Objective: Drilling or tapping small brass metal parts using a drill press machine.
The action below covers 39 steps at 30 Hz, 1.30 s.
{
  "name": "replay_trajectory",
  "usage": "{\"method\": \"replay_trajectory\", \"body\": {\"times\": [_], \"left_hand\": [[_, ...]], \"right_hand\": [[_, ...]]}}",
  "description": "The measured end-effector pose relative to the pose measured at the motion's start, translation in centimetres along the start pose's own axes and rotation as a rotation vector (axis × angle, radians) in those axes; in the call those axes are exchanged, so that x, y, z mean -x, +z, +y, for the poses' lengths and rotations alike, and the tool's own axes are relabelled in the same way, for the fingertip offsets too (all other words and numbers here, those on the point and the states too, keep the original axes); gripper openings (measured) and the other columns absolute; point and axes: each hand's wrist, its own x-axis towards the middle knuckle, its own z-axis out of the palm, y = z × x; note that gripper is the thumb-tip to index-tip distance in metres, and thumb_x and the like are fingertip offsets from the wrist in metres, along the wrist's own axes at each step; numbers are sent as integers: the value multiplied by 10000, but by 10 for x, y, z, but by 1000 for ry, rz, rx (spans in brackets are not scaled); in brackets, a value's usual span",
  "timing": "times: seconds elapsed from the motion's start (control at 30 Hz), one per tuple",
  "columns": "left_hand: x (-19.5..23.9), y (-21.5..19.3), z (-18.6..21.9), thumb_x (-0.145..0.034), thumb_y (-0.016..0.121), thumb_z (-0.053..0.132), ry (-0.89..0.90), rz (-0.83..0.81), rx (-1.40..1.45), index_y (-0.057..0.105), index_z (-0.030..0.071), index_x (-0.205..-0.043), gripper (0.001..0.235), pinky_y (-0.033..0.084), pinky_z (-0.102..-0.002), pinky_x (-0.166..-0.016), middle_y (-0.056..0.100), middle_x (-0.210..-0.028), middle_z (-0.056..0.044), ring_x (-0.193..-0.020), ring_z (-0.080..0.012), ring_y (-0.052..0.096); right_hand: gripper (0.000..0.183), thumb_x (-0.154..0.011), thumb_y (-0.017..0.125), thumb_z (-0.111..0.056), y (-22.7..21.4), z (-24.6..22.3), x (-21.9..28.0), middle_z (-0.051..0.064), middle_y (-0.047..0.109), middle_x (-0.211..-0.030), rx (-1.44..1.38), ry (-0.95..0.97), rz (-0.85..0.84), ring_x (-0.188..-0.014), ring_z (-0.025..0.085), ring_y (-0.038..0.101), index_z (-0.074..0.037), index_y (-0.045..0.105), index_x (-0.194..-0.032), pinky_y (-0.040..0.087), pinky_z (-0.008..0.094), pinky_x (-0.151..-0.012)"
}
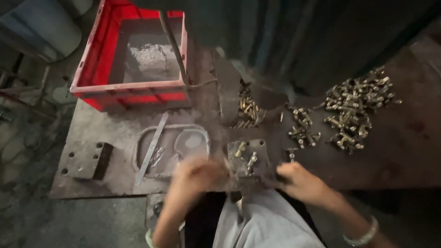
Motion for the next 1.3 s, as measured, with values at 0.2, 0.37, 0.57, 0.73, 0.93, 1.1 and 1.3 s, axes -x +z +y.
{"method": "replay_trajectory", "body": {"times": [0.2, 0.37, 0.57, 0.73, 0.93, 1.1, 1.3], "left_hand": [[-23, 4, 38, -878, 611, 12, 104, 983, 259, 689, 117, -1223, 368, 613, -297, -707, 734, -1058, -33, -871, -148, 716], [-47, 76, 40, -850, 806, 70, 249, 678, -214, 711, 12, -1146, 317, 589, -320, -706, 738, -1050, -136, -874, -237, 735], [-80, 69, 91, -886, 752, 33, 187, 866, 170, 667, 30, -1228, 352, 627, -294, -746, 761, -1091, -117, -924, -176, 774], [-84, 60, 85, -896, 738, 10, 289, 882, 423, 565, 34, -1326, 464, 616, -269, -841, 760, -1150, -114, -1005, -140, 753], [-73, 134, 1, -814, 689, 75, 140, 663, -314, 661, 90, -1126, 313, 545, -399, -803, 720, -1043, -130, -960, -326, 656], [-150, 174, 11, -962, 711, 137, 185, 478, -231, 579, -27, -1289, 389, 490, -472, -811, 631, -1145, -241, -1030, -406, 595], [-231, 164, 29, -940, 645, 258, -117, 204, -791, 599, 57, -1232, 358, 509, -549, -877, 555, -1326, -154, -1234, -341, 554]], "right_hand": [[131, -774, 723, -34, 9, -24, -31, 249, 589, -1238, 154, -238, 557, -949, 407, 668, 8, 666, -885, 568, 430, -770], [424, -932, 644, -84, 33, 7, -44, 193, 710, -1168, -335, -289, 583, -1128, 342, 680, 24, 561, -1334, 559, 349, -866], [310, -1000, 592, -138, -16, -44, -56, 34, 711, -1148, -1044, -361, 682, -1035, 111, 670, 24, 621, -1263, 565, 310, -920], [196, -1035, 608, -113, 2, -51, -69, 36, 739, -1022, -966, -318, 909, -931, 116, 684, 28, 689, -1144, 570, 297, -829], [190, -968, 709, -123, -15, -63, -59, 60, 727, -927, -1128, -304, 732, -734, 147, 679, 41, 706, -1063, 560, 316, -670], [217, -918, 739, -191, -20, -78, -56, 69, 721, -942, -858, -178, 1010, -763, 184, 660, -4, 714, -1025, 532, 348, -682], [256, -843, 789, -359, -36, -86, -49, 92, 740, -1037, 277, -96, 1343, -977, 281, 629, -124, 754, -939, 483, 426, -846]]}}
